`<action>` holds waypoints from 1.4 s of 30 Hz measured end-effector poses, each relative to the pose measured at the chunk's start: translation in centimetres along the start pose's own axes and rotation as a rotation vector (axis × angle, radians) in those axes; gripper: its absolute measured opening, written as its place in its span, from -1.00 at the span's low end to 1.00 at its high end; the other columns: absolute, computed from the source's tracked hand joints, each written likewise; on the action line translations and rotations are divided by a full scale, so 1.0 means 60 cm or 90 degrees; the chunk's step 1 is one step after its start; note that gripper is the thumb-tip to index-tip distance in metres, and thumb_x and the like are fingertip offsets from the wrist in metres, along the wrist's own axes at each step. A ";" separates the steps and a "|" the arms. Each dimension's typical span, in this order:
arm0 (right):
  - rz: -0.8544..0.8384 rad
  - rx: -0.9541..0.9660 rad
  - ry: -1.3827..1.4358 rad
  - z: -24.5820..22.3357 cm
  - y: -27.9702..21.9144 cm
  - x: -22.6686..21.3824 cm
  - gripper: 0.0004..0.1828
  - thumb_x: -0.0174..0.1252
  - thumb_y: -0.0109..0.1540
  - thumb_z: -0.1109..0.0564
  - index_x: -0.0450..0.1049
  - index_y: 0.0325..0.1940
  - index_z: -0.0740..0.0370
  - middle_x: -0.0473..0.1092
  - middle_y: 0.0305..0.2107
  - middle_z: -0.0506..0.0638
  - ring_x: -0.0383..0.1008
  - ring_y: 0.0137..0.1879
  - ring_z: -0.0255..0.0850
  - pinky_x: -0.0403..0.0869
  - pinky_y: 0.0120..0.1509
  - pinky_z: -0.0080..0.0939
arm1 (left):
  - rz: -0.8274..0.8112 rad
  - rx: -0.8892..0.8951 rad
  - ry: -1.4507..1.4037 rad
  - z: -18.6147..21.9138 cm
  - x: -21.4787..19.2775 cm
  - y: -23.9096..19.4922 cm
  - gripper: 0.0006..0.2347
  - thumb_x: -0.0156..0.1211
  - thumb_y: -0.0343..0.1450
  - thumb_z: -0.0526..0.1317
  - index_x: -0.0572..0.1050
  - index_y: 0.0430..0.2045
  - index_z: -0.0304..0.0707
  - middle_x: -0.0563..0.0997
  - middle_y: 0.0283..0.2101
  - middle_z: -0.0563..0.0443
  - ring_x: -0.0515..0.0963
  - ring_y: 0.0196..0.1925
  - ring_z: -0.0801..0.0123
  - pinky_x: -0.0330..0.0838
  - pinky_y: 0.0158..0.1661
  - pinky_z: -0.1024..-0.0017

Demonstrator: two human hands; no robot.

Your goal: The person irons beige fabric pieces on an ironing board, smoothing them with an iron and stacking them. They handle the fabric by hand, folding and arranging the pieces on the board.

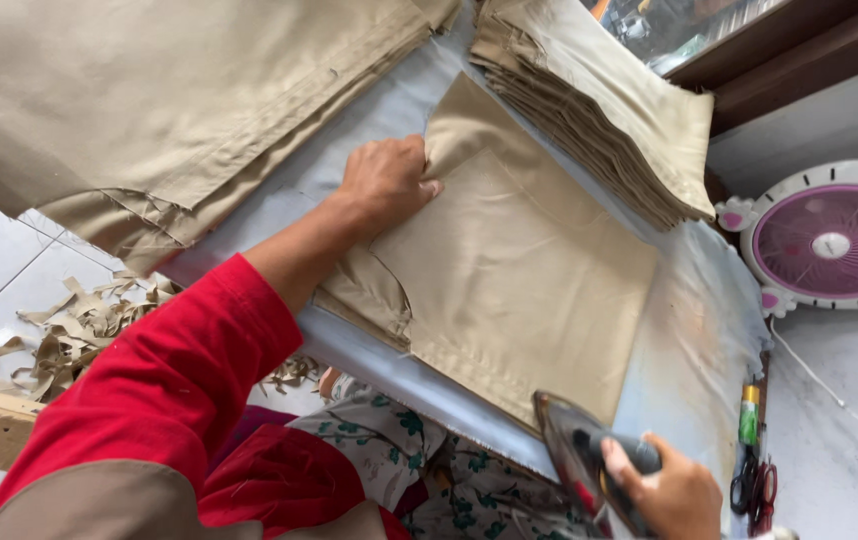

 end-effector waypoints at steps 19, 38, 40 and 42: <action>-0.085 -0.163 0.047 -0.198 -0.081 -0.110 -0.48 -0.01 0.12 -0.54 0.52 -0.44 -0.16 0.48 -0.67 -0.22 0.45 -0.49 -0.33 0.45 -0.32 -0.35 | -0.040 0.029 -0.146 -0.009 -0.040 0.010 -0.38 0.21 0.36 0.03 0.26 0.32 -0.18 0.53 0.14 -0.30 0.48 0.17 -0.12 0.35 0.00 0.14; -0.044 -0.276 0.046 -0.349 -0.099 -0.170 -0.37 -0.07 0.17 -0.57 0.48 -0.36 -0.03 0.51 -0.58 -0.04 0.53 -0.39 -0.10 0.47 -0.26 -0.09 | 0.027 0.111 -0.189 -0.031 -0.010 0.044 -0.52 0.20 0.40 0.02 0.42 0.16 -0.24 0.63 0.01 -0.23 0.58 0.07 -0.01 0.43 -0.05 0.19; 0.028 -0.376 0.027 -0.339 -0.104 -0.139 -0.37 0.06 0.07 -0.62 0.54 -0.27 -0.11 0.45 -0.73 -0.07 0.53 -0.41 -0.04 0.41 -0.28 0.01 | 0.026 0.113 -0.178 -0.034 -0.005 0.044 -0.52 0.21 0.40 0.01 0.41 0.17 -0.23 0.61 0.07 -0.25 0.56 0.13 -0.05 0.42 0.01 0.16; -0.017 -0.344 0.026 -0.356 -0.102 -0.168 -0.40 0.00 0.11 -0.59 0.54 -0.29 -0.12 0.47 -0.67 -0.10 0.52 -0.42 -0.12 0.43 -0.30 -0.10 | 0.022 0.108 -0.180 -0.035 -0.006 0.047 -0.52 0.20 0.40 0.01 0.42 0.16 -0.23 0.61 0.04 -0.23 0.56 0.10 -0.04 0.42 -0.02 0.17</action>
Point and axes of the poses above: each hand's wrist, its own y-axis towards the middle knuckle, its own x-axis out of the palm, z = x × y, the point moved 4 cm from there along y, towards the middle knuckle
